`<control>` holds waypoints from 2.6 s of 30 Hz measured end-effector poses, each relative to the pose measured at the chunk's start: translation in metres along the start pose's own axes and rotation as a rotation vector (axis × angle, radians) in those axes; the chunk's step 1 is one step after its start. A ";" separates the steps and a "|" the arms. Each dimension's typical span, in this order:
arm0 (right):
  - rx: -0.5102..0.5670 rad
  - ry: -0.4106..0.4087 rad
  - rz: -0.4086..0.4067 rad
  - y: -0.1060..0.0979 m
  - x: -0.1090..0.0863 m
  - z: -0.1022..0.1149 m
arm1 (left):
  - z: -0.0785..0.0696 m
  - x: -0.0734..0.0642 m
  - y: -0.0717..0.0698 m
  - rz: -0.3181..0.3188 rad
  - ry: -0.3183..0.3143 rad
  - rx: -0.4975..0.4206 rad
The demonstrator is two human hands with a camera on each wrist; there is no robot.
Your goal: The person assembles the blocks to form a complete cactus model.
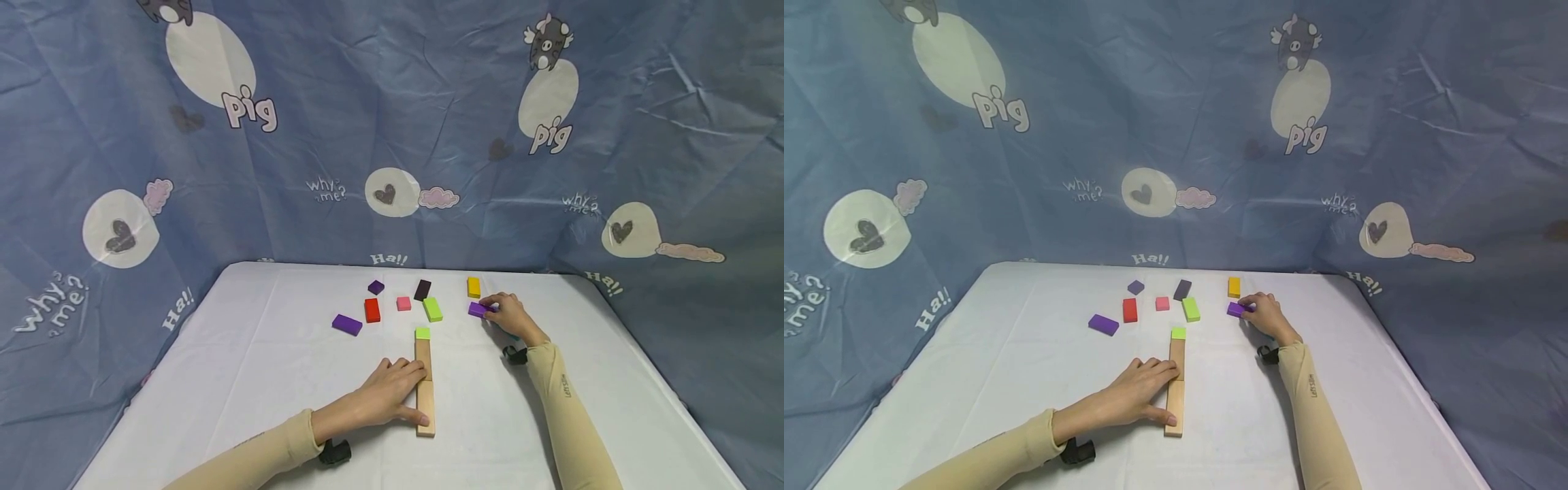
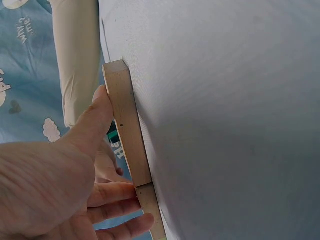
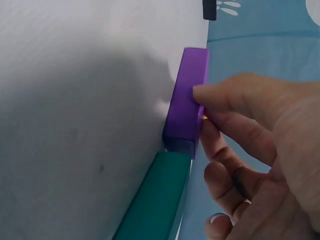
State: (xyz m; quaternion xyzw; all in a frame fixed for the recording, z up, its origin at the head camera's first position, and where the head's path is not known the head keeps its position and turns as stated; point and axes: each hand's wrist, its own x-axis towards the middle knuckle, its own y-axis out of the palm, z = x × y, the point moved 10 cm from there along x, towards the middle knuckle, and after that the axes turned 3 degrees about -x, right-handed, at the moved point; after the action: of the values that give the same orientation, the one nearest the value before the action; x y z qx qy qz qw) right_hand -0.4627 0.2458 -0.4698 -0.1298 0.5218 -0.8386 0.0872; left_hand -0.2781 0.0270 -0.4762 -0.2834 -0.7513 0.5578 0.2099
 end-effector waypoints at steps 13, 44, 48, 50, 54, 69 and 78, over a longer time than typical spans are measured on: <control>0.051 0.000 0.194 0.013 -0.001 0.024 | 0.000 0.000 0.000 0.006 -0.009 0.002; 0.102 -0.134 0.490 0.055 -0.020 0.088 | 0.000 0.001 0.000 -0.006 0.000 0.028; 0.084 -0.153 0.501 0.058 -0.022 0.094 | 0.000 0.001 0.000 -0.008 0.000 0.029; 0.085 -0.166 0.503 0.058 -0.024 0.098 | 0.000 0.001 0.000 -0.010 0.000 0.028; 0.085 -0.186 0.500 0.057 -0.025 0.103 | 0.000 0.002 0.001 -0.004 -0.005 0.025; 0.097 -0.189 0.518 0.063 -0.025 0.108 | 0.000 0.002 0.001 -0.003 -0.001 0.026; 0.109 -0.190 0.518 0.064 -0.026 0.108 | 0.000 0.002 0.002 0.002 0.003 0.014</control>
State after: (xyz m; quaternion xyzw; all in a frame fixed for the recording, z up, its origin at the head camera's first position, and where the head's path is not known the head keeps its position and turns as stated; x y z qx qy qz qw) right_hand -0.4040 0.1334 -0.4849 -0.0651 0.4814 -0.7992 0.3539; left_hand -0.2792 0.0288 -0.4784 -0.2835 -0.7468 0.5628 0.2126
